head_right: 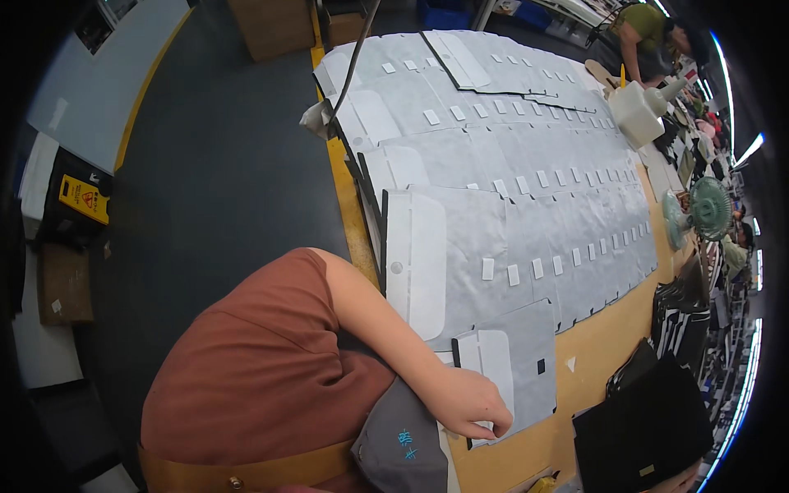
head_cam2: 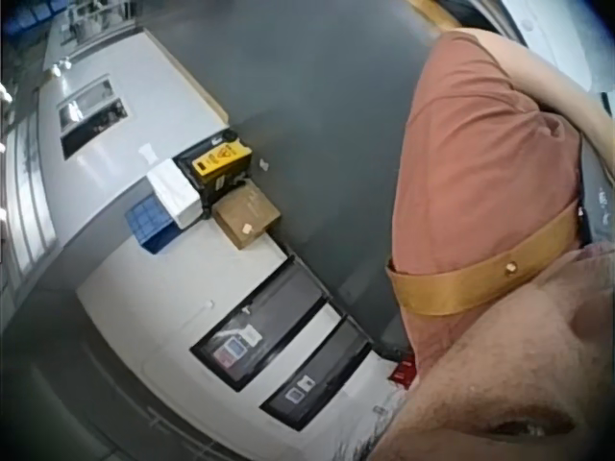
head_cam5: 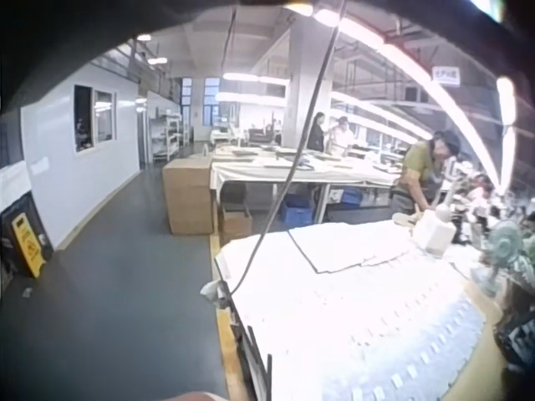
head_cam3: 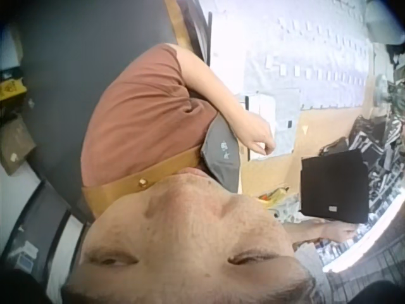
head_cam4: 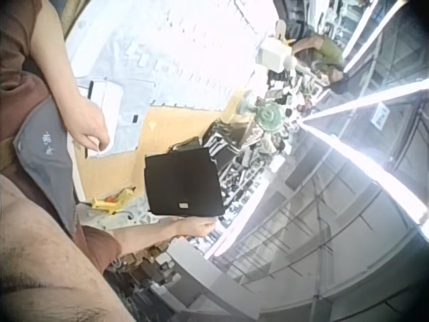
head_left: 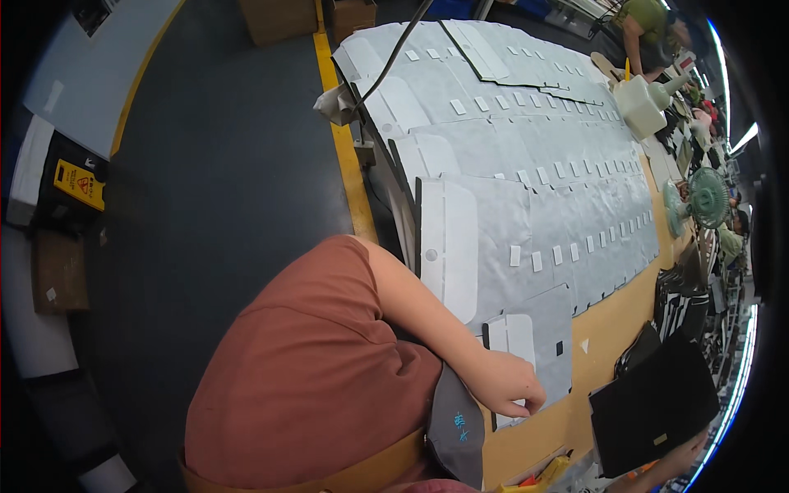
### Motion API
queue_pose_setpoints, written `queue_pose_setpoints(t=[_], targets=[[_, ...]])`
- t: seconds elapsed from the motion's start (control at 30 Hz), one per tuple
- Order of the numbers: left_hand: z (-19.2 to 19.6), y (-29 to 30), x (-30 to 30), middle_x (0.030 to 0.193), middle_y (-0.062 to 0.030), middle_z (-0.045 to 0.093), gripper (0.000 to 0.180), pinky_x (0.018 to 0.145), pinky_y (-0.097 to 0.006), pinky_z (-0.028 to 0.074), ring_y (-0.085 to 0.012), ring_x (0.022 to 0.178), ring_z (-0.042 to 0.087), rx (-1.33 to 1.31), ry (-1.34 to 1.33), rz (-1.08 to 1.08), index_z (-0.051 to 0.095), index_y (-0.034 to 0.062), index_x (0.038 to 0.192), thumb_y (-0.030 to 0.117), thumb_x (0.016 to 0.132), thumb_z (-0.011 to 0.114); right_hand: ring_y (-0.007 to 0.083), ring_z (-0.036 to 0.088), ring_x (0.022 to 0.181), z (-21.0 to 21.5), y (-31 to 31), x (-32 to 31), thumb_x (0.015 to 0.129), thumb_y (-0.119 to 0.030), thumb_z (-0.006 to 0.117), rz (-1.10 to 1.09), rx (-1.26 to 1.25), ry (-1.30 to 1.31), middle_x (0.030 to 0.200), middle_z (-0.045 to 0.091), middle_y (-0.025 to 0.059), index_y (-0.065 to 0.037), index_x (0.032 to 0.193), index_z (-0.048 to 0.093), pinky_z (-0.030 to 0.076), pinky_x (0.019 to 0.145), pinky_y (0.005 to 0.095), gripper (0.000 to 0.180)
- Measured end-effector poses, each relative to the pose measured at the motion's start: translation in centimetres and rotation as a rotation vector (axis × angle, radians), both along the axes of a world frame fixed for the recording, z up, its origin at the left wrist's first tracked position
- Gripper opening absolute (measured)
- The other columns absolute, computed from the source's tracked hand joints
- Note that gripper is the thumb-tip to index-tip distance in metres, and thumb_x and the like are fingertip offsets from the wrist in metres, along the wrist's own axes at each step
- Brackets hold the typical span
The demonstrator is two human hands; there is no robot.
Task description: The person uses a yellow hot glue gun to apply adhesive to small white rectangular pieces on a large grey fabric sheet. They then pick up a black fabric piece and place it onto the glued areas, pressing it down to secure it. The process is repeated for multiple sections of the fabric sheet.
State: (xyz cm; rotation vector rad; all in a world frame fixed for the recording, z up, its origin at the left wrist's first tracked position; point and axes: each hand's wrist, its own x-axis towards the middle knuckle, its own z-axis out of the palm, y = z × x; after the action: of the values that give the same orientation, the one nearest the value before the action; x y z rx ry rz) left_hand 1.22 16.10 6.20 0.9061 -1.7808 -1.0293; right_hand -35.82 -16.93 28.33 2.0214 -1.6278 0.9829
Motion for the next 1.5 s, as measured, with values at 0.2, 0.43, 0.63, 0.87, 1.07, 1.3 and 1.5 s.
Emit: queue_pose_setpoints(t=[0.2,0.43,0.63,0.87,1.07,1.3,1.5], targets=[[0.1,-0.8,-0.4,0.093,-0.0065,0.071,0.028,0.079,-0.036,0.049,-0.0229,0.091,0.065,0.176,0.297,-0.081,0.058,0.0071,0.11,0.033,0.099,0.052,0.0223,0.061,0.119,0.5,10.6,8.9,0.105,-0.042,0.042,-0.061,-0.028,-0.102,0.13,0.064,0.0088,-0.008,0.134,0.059,0.046,0.101,0.0315,0.048],[2.6,-0.1,2.9,0.101,-0.0026,0.069,0.036,0.081,-0.028,0.044,-0.0127,0.094,0.057,0.34,0.418,-0.018,0.056,0.0056,0.105,0.04,0.102,0.049,0.0266,0.066,0.072,-6.8,20.7,22.4,0.095,-0.002,0.062,0.625,-0.417,0.221,0.085,0.07,0.0125,0.003,0.1,0.068,0.051,0.063,0.0362,0.009],[0.8,2.0,4.9,0.109,-0.0105,0.066,0.041,0.093,-0.032,0.045,-0.0194,0.104,0.06,0.266,0.327,0.004,0.06,0.0019,0.118,0.037,0.105,0.044,0.0247,0.056,0.054,-11.0,27.0,25.5,0.086,-0.001,0.069,1.032,-0.162,0.185,0.073,0.063,0.0075,0.0,0.088,0.064,0.041,0.054,0.0359,0.006],[2.6,6.2,6.2,0.07,-0.0084,0.056,0.062,0.065,-0.034,0.044,-0.02,0.067,0.051,0.316,0.197,0.175,0.061,-0.0003,0.085,0.052,0.104,0.034,0.0198,0.058,0.055,-12.0,30.6,26.3,0.083,-0.007,0.072,1.178,0.003,0.103,0.075,0.065,0.0038,-0.002,0.088,0.065,0.042,0.054,0.0316,0.01],[-2.3,8.1,6.7,0.077,-0.0082,0.056,0.076,0.07,-0.034,0.044,-0.0188,0.072,0.05,0.588,0.211,0.329,0.065,-0.0043,0.096,0.062,0.101,0.028,0.0208,0.056,0.055,-11.7,29.8,26.0,0.082,-0.006,0.073,1.049,-0.116,0.044,0.074,0.064,0.0045,-0.003,0.088,0.065,0.041,0.053,0.0327,0.011],[-0.7,10.6,8.2,0.093,-0.006,0.062,0.08,0.064,-0.027,0.04,-0.0139,0.071,0.05,1.211,0.465,0.519,0.057,0.0025,0.125,0.071,0.097,0.026,0.0309,0.059,0.053,-8.2,24.0,22.4,0.089,-0.017,0.07,0.681,-0.226,-0.361,0.062,0.058,0.0118,-0.008,0.081,0.064,0.043,0.048,0.0394,0.013],[0.0,9.8,6.9,0.12,-0.0081,0.058,0.07,0.074,-0.034,0.046,-0.0184,0.1,0.059,1.117,0.375,0.748,0.043,0.0067,0.139,0.047,0.087,0.067,0.0113,0.047,0.049,-5.9,23.2,16.5,0.098,-0.018,0.063,0.54,-0.192,-0.639,0.055,0.054,0.0117,0.003,0.085,0.065,0.039,0.047,0.0296,0.025]])
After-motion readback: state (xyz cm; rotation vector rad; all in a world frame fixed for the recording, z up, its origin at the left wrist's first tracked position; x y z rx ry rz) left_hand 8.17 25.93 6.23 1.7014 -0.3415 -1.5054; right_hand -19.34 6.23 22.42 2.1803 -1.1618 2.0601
